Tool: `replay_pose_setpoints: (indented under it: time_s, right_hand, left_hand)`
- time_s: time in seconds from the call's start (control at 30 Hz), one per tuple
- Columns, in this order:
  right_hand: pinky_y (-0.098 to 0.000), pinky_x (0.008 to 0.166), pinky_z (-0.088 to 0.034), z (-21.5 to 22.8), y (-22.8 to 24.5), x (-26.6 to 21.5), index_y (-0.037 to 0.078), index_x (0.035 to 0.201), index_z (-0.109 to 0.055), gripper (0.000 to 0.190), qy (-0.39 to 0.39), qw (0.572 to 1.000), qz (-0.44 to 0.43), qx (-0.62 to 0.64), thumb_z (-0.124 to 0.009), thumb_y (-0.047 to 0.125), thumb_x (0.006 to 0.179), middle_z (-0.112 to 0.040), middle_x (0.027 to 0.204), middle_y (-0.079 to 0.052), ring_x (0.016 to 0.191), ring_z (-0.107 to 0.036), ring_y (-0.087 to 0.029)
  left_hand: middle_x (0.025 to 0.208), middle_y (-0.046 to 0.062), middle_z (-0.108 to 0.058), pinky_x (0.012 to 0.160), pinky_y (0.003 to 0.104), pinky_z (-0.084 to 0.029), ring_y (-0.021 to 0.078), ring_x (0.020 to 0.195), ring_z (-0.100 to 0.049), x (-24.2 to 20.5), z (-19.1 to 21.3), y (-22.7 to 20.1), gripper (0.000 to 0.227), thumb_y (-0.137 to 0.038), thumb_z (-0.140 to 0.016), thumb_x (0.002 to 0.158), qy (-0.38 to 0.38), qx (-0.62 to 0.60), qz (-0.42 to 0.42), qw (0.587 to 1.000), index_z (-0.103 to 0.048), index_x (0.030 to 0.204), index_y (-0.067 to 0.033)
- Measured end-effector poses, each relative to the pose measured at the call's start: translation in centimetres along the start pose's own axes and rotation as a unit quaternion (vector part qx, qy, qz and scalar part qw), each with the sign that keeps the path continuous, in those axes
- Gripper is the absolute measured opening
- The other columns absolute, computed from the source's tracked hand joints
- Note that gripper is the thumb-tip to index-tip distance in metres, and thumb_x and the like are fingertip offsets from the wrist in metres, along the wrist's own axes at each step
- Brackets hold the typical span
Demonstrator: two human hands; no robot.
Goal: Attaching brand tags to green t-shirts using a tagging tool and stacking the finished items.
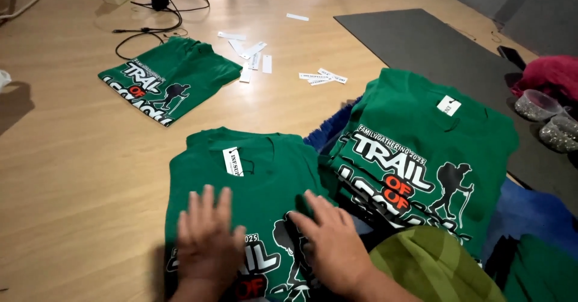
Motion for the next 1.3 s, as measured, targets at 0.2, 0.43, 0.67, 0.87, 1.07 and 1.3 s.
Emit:
replay_pose_setpoints:
  time_s: [0.2,0.43,0.67,0.87,1.07,1.3]
  right_hand:
    - [-0.0504,0.099,-0.037,-1.8,-1.3,-1.6,0.019,0.149,-0.050,0.074,0.145,0.987,0.049,0.038,-0.076,0.022,0.080,-0.036,0.159,-0.018,0.137,-0.044,-0.034]
    - [-0.0589,0.111,-0.022,-1.1,-1.2,-1.2,0.020,0.153,-0.043,0.091,0.171,0.985,0.015,0.016,-0.086,0.020,0.072,-0.023,0.165,-0.019,0.147,-0.026,-0.041]
    - [-0.0492,0.110,-0.032,6.9,-5.5,-3.5,0.020,0.142,-0.056,0.075,-0.209,0.966,-0.100,-0.118,-0.072,0.023,0.069,-0.045,0.157,-0.016,0.141,-0.044,-0.031]
    - [-0.0493,0.110,-0.031,11.8,-12.2,-14.7,0.018,0.140,-0.055,0.069,-0.242,0.923,-0.254,-0.154,-0.073,0.026,0.074,-0.038,0.161,-0.018,0.145,-0.041,-0.033]
    - [-0.0489,0.110,-0.033,11.5,-16.8,-29.6,0.017,0.140,-0.056,0.071,-0.199,0.873,-0.397,-0.201,-0.075,0.026,0.071,-0.036,0.163,-0.018,0.147,-0.039,-0.032]
    - [-0.0610,0.114,-0.031,5.8,-18.5,-42.6,0.026,0.152,-0.040,0.086,0.021,0.805,-0.579,-0.128,-0.075,0.057,0.080,-0.022,0.168,-0.012,0.151,-0.027,-0.039]
  left_hand:
    - [0.168,0.023,-0.010,0.111,0.071,-0.014,0.0451,0.153,-0.007,-3.0,-3.5,-2.9,0.105,-0.070,-0.069,0.073,0.204,-0.080,-0.009,0.976,-0.028,0.158,-0.0243]
    - [0.165,0.033,-0.007,0.113,0.070,-0.005,0.0541,0.151,-0.003,-1.6,-3.1,-5.7,0.107,-0.056,-0.076,0.069,0.195,-0.111,0.000,0.975,-0.030,0.156,-0.0146]
    - [0.166,0.029,-0.020,0.115,0.069,-0.011,0.0536,0.151,-0.014,5.0,6.4,-19.7,0.087,-0.036,-0.071,0.069,0.027,-0.248,-0.138,0.959,-0.046,0.148,-0.0090]
    - [0.160,0.025,-0.035,0.118,0.063,-0.016,0.0498,0.151,-0.022,3.8,9.6,-34.1,0.064,-0.024,-0.071,0.075,0.099,-0.361,-0.309,0.874,-0.059,0.134,-0.0011]
    - [0.161,0.021,-0.035,0.116,0.057,-0.024,0.0434,0.153,-0.021,-4.0,13.6,-45.4,0.052,-0.017,-0.063,0.088,0.314,-0.291,-0.475,0.769,-0.057,0.138,-0.0026]
    - [0.172,0.014,-0.010,0.121,0.060,-0.014,0.0392,0.158,-0.004,-10.5,13.9,-50.2,0.071,-0.031,-0.062,0.096,0.443,-0.206,-0.547,0.680,-0.034,0.159,-0.0138]
Point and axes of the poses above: each hand's wrist, its own x-axis towards the middle knuckle, its own z-axis out of the back of the hand, y = z × x, the point moved 1 cm from there along x, towards the middle knuckle
